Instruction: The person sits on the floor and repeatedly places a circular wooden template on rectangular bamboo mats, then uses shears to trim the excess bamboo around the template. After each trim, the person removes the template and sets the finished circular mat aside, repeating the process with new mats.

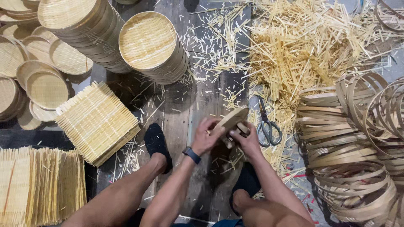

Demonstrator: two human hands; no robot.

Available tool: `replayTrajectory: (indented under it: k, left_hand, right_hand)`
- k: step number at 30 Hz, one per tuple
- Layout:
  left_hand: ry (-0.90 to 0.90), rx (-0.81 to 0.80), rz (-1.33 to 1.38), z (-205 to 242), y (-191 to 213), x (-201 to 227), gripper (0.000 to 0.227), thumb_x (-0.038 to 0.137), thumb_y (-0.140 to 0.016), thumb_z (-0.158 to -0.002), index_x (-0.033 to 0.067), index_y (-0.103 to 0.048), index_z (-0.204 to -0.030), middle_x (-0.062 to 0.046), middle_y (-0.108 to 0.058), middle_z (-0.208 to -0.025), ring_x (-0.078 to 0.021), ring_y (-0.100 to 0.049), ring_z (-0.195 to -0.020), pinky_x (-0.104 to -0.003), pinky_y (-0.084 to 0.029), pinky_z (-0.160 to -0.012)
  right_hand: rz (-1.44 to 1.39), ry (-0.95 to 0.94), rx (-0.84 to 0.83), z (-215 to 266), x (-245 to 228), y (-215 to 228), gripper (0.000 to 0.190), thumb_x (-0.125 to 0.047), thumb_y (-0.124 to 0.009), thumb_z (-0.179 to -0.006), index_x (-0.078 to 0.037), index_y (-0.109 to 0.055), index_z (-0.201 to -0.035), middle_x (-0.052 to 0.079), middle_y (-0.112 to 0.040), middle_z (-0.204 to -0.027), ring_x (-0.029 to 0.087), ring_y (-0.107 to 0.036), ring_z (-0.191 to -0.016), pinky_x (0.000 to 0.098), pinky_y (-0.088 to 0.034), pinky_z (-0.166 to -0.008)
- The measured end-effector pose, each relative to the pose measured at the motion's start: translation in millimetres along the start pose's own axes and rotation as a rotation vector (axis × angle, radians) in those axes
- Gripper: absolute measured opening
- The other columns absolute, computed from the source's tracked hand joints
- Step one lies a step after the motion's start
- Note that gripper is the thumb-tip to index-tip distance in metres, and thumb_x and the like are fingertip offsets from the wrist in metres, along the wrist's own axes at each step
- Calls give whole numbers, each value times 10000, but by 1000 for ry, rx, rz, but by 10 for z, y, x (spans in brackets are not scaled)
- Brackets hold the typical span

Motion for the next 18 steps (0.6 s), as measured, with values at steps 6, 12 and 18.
replayTrajectory:
  k: [6, 12, 18]
  left_hand:
    - [-31, 86, 10, 46, -85, 240, 388, 374, -569, -1066, 61, -693, -1261, -175, -744, -1093, -302, -712, -1008, -391, -558, -880]
    - [6, 51, -43, -157, -100, 197, 366, 358, -557, -1046, 80, -722, -1219, -178, -750, -1020, -318, -737, -916, -394, -576, -813]
    - [-16, 82, -96, -204, -36, 107, 376, 393, -572, -1033, 92, -752, -1167, -175, -760, -938, -325, -742, -866, -403, -576, -766]
  right_hand:
    - [-359, 79, -16, -142, 330, 15, 761, -258, -793, -813, -63, -363, -1411, 135, -569, -1253, 238, -644, -1068, 413, -591, -828]
    - [-377, 253, 30, -258, 354, 60, 632, -232, -788, -870, -15, -444, -1353, 105, -602, -1156, 181, -642, -1013, 327, -563, -863]
    - [-184, 277, 107, -218, 246, 112, 580, -259, -800, -856, 3, -519, -1291, 89, -653, -1074, 166, -638, -945, 325, -548, -832]
Point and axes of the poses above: each hand's wrist, its own z-axis away from the middle knuckle, its own y-axis out of the back of the hand, x = y × z, the point moved 9 cm from there along -z, towards the middle knuckle
